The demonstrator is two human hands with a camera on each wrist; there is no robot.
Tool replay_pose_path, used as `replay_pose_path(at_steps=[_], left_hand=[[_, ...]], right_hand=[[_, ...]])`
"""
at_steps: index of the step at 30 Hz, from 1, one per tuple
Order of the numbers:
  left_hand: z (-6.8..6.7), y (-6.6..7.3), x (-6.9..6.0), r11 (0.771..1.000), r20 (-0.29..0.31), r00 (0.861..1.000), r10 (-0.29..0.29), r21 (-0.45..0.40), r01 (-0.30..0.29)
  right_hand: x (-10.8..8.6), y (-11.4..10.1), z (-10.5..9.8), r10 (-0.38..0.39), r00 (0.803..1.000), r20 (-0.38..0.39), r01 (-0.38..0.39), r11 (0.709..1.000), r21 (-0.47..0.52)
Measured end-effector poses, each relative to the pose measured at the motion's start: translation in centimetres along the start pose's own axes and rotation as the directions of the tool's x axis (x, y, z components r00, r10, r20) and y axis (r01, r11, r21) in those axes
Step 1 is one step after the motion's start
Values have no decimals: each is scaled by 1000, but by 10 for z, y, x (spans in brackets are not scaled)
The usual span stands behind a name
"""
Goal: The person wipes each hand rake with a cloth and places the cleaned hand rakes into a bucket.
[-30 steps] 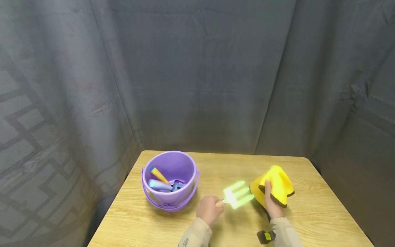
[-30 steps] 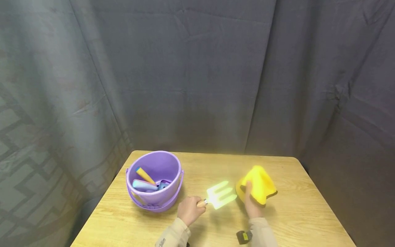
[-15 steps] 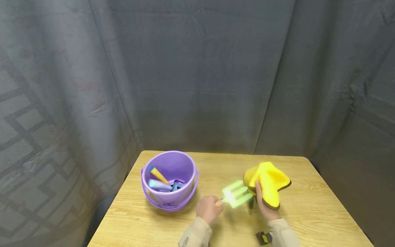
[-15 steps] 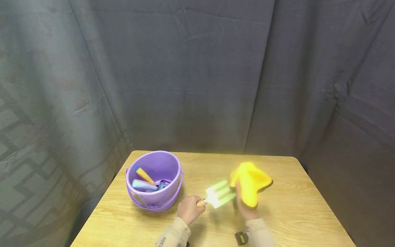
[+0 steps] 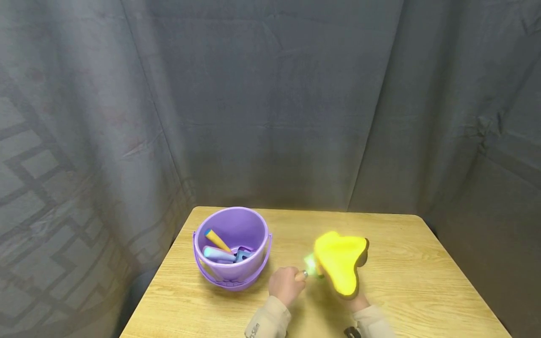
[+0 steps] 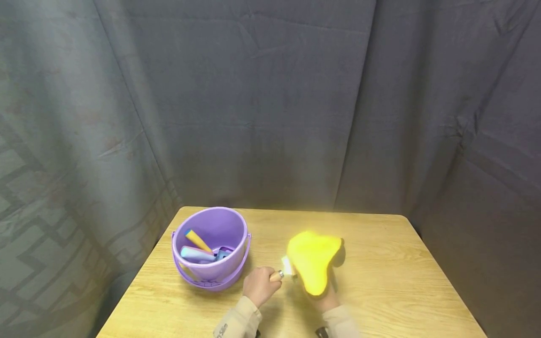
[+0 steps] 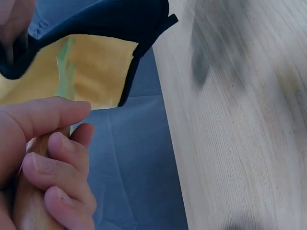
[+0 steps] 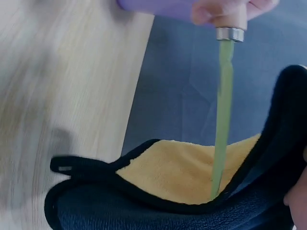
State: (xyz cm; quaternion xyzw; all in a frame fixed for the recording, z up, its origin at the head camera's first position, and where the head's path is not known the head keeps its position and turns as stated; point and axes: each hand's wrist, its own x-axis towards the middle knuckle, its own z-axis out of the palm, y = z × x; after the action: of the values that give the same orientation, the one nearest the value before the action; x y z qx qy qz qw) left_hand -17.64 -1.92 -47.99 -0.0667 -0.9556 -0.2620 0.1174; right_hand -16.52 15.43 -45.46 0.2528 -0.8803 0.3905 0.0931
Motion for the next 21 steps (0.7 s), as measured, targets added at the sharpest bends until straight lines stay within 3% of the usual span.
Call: replay_pose_path(at_steps=[1, 2, 6, 10, 17, 21], left_hand=[[0, 0, 0, 1000, -3, 1000, 2, 3, -2], [0, 0, 0, 1000, -7, 1000, 3, 6, -3], [-2, 1, -1, 1000, -14, 1000, 5, 10, -5], [-3, 3, -3, 1000, -13, 1000, 13, 8, -13], [-9, 6, -4, 1000, -29, 999, 28, -10, -28], [-12, 7, -4, 1000, -29, 999, 19, -1, -19]], right_hand=[[-3, 0, 1, 59, 997, -45, -52, 988, 145], [-5, 1, 3, 118, 989, -86, -97, 971, 221], [-10, 6, 7, 239, 970, -53, -217, 939, 268], [-13, 10, 10, 265, 962, -72, -240, 940, 244], [-6, 12, 7, 286, 954, -87, -284, 958, 36], [-1, 16, 8, 270, 957, -105, -265, 963, 54]])
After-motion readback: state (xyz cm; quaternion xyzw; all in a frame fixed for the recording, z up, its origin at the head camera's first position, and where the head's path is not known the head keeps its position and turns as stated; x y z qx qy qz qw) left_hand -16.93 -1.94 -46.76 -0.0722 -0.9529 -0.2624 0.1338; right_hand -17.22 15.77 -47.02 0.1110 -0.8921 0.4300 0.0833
